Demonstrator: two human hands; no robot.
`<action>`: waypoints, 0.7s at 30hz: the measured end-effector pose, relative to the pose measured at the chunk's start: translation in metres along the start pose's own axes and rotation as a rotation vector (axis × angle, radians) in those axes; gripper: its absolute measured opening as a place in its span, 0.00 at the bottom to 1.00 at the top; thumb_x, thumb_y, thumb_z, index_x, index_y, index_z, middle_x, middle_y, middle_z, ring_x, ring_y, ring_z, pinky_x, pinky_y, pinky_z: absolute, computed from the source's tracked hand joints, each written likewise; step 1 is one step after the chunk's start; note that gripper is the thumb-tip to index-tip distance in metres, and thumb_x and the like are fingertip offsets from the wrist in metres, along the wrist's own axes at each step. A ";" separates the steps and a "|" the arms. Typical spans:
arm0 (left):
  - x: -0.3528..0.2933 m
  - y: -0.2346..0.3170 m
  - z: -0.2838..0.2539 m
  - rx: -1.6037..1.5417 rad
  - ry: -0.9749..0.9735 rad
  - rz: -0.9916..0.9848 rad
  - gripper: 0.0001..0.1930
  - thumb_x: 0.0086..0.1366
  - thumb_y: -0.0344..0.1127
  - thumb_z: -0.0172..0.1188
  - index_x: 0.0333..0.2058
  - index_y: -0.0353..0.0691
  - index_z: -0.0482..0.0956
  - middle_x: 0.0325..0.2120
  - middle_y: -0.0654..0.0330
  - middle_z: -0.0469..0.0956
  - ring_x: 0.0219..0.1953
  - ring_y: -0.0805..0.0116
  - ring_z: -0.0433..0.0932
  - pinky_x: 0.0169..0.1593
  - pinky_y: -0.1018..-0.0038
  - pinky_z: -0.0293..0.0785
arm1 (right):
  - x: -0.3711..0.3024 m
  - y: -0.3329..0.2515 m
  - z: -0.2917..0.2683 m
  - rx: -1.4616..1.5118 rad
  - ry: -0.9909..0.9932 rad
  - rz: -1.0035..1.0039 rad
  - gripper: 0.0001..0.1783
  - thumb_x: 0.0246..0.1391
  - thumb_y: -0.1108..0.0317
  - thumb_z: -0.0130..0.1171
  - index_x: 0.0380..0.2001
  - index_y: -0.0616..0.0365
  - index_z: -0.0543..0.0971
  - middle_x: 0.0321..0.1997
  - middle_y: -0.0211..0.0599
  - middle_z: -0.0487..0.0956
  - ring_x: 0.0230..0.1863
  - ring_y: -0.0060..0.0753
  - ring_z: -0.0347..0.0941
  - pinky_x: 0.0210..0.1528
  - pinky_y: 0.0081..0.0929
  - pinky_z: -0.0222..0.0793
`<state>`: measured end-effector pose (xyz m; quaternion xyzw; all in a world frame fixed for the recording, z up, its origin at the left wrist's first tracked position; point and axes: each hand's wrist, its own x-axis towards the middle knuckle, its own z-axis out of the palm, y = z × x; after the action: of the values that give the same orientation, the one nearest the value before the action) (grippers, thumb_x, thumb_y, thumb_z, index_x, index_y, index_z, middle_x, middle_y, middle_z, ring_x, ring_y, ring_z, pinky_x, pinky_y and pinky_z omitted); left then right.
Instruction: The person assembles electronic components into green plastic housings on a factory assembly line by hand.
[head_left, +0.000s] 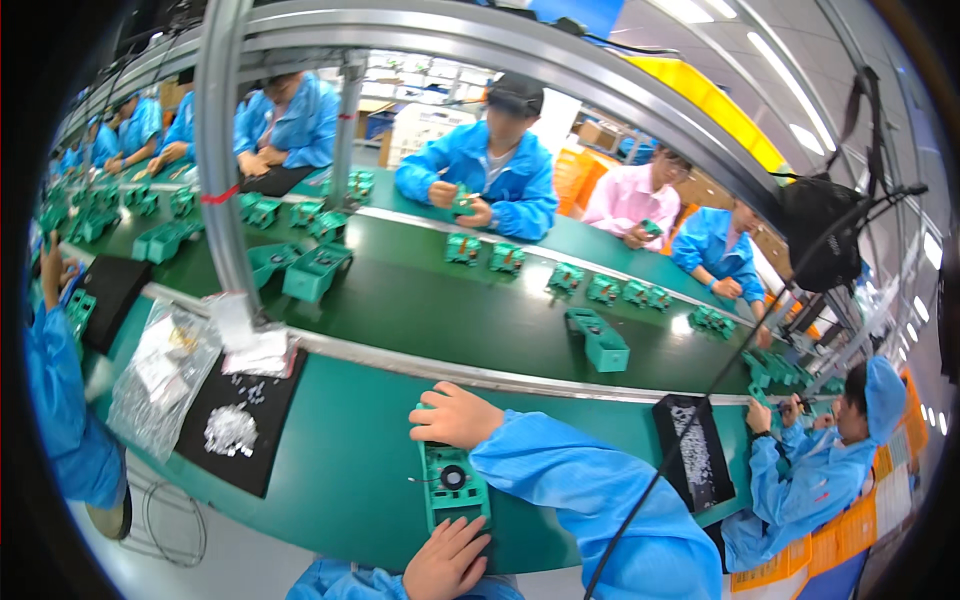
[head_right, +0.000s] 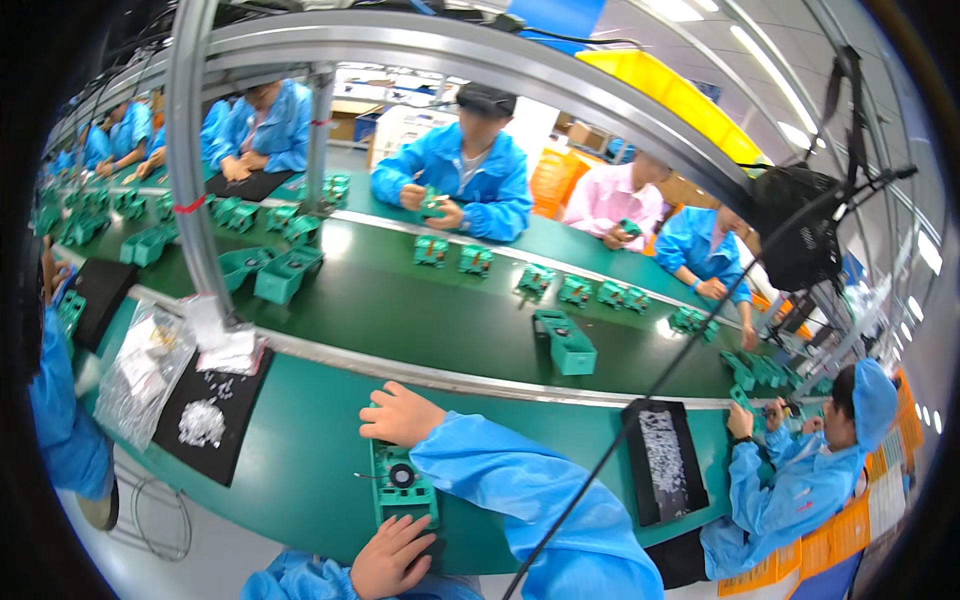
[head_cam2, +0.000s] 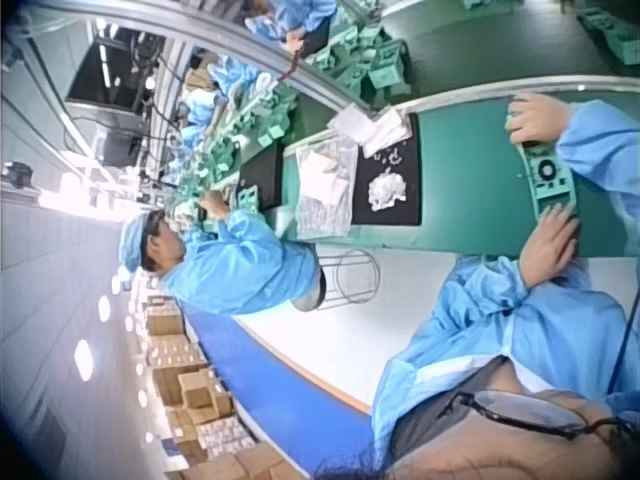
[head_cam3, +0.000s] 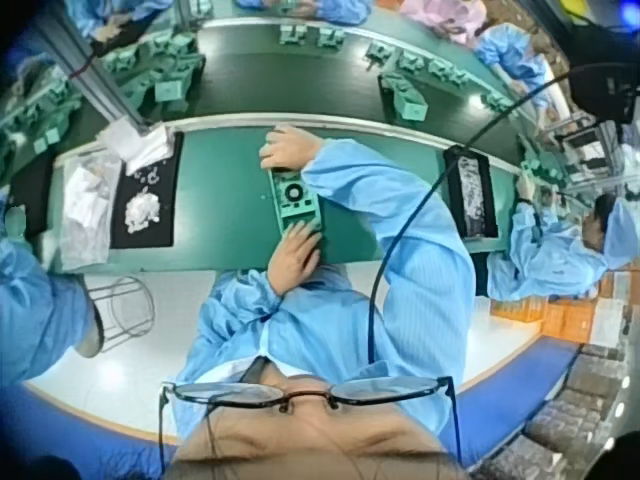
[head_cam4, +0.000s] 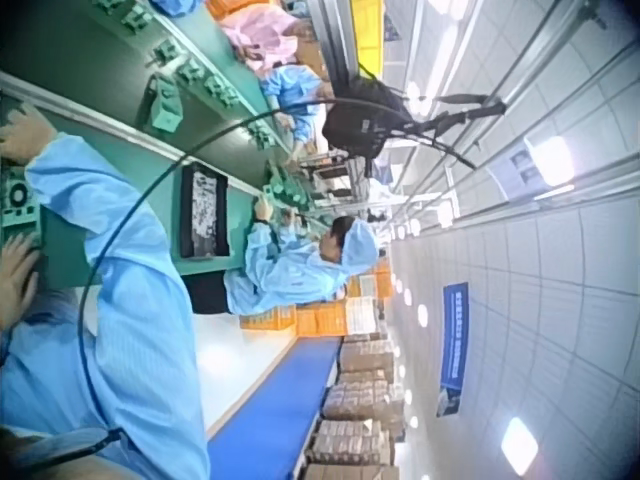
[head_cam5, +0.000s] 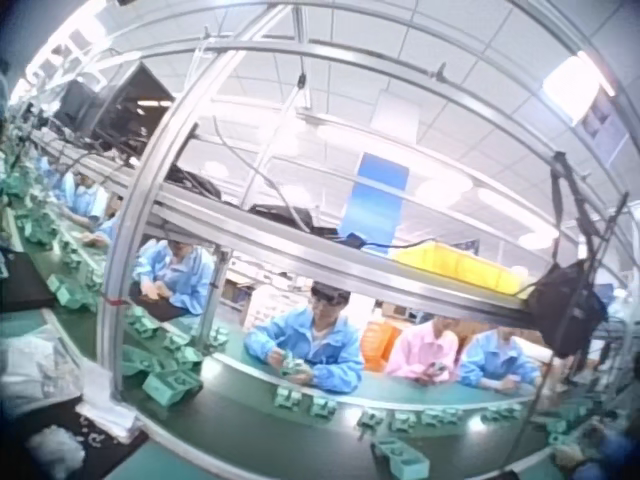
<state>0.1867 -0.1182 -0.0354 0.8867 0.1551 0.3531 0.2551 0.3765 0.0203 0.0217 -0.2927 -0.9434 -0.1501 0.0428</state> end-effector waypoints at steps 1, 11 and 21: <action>-0.001 0.000 -0.003 -0.052 0.036 -0.015 0.16 0.53 0.29 0.56 0.42 0.35 0.71 0.47 0.48 0.68 0.49 0.46 0.65 0.53 0.57 0.60 | -0.006 0.006 0.000 -0.016 -0.006 0.021 0.11 0.43 0.69 0.51 0.33 0.41 0.73 0.37 0.20 0.70 0.39 0.27 0.66 0.43 0.29 0.60; -0.005 -0.003 -0.001 -0.051 -0.001 0.090 0.18 0.52 0.30 0.56 0.44 0.34 0.71 0.50 0.47 0.65 0.50 0.45 0.65 0.54 0.54 0.60 | -0.115 0.086 -0.003 0.246 -0.006 1.365 0.14 0.44 0.61 0.52 0.35 0.54 0.78 0.38 0.41 0.77 0.41 0.50 0.71 0.44 0.41 0.66; -0.007 -0.006 -0.003 -0.035 0.037 0.159 0.17 0.52 0.29 0.55 0.42 0.33 0.72 0.49 0.47 0.67 0.49 0.47 0.66 0.54 0.56 0.61 | -0.169 0.149 0.050 0.458 0.358 1.927 0.16 0.48 0.57 0.54 0.35 0.58 0.78 0.32 0.45 0.78 0.38 0.44 0.74 0.39 0.38 0.69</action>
<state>0.1788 -0.1156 -0.0407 0.8850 0.0828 0.3912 0.2386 0.6005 0.0617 -0.0158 -0.8889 -0.2903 0.0915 0.3423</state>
